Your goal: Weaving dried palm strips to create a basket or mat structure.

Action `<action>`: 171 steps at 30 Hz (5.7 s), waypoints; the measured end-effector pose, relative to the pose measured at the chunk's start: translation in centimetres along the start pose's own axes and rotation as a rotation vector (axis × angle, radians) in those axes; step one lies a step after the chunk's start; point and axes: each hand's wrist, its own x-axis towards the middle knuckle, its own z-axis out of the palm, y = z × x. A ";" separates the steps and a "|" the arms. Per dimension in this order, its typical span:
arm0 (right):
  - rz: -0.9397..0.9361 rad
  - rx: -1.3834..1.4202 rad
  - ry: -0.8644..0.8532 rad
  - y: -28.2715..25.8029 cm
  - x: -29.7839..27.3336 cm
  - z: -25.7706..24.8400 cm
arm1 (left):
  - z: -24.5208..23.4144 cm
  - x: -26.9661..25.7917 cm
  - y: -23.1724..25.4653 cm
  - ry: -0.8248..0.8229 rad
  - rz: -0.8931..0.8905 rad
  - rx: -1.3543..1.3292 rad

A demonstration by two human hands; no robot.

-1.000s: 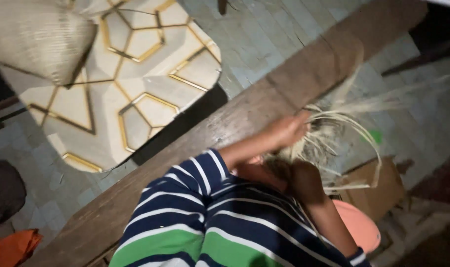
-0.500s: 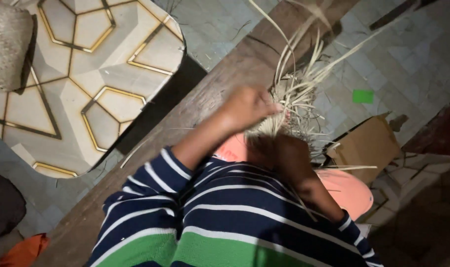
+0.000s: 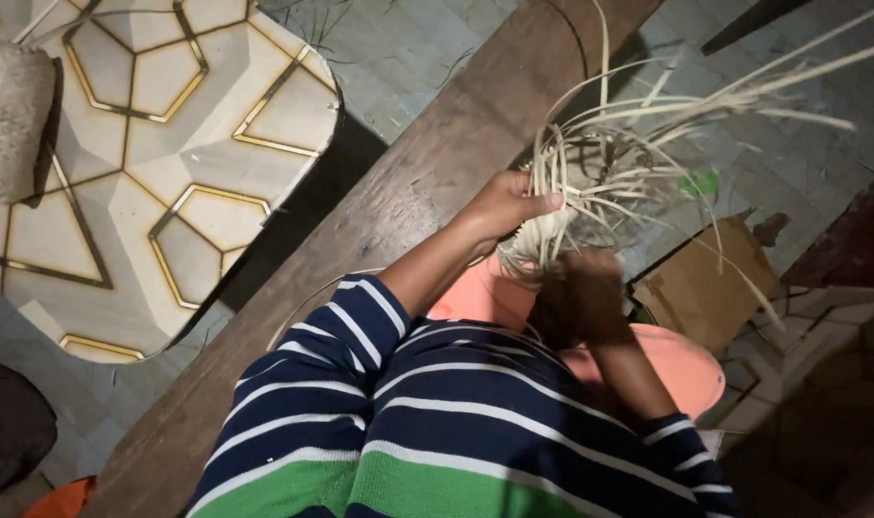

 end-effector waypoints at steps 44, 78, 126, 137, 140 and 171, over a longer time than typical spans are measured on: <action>0.286 1.275 -0.438 2.2 6.2 -9.9 | -0.9 -7.7 6.6 -0.094 0.151 1.274; 0.462 1.377 0.299 0.5 2.8 -9.1 | 1.1 -5.8 -0.5 0.346 0.250 0.552; -0.050 1.161 0.134 -2.9 2.9 -7.2 | -0.8 -5.5 -1.8 0.262 0.248 0.515; 0.120 0.475 -0.818 1.5 -0.8 -7.1 | -1.9 -4.2 -1.9 0.178 0.186 0.290; 0.110 0.454 -0.912 2.3 0.0 -12.9 | -1.6 -4.8 -0.7 0.138 0.163 0.253; -0.186 0.620 -0.491 1.5 3.0 -15.4 | -2.7 -4.1 -0.5 0.016 0.277 0.347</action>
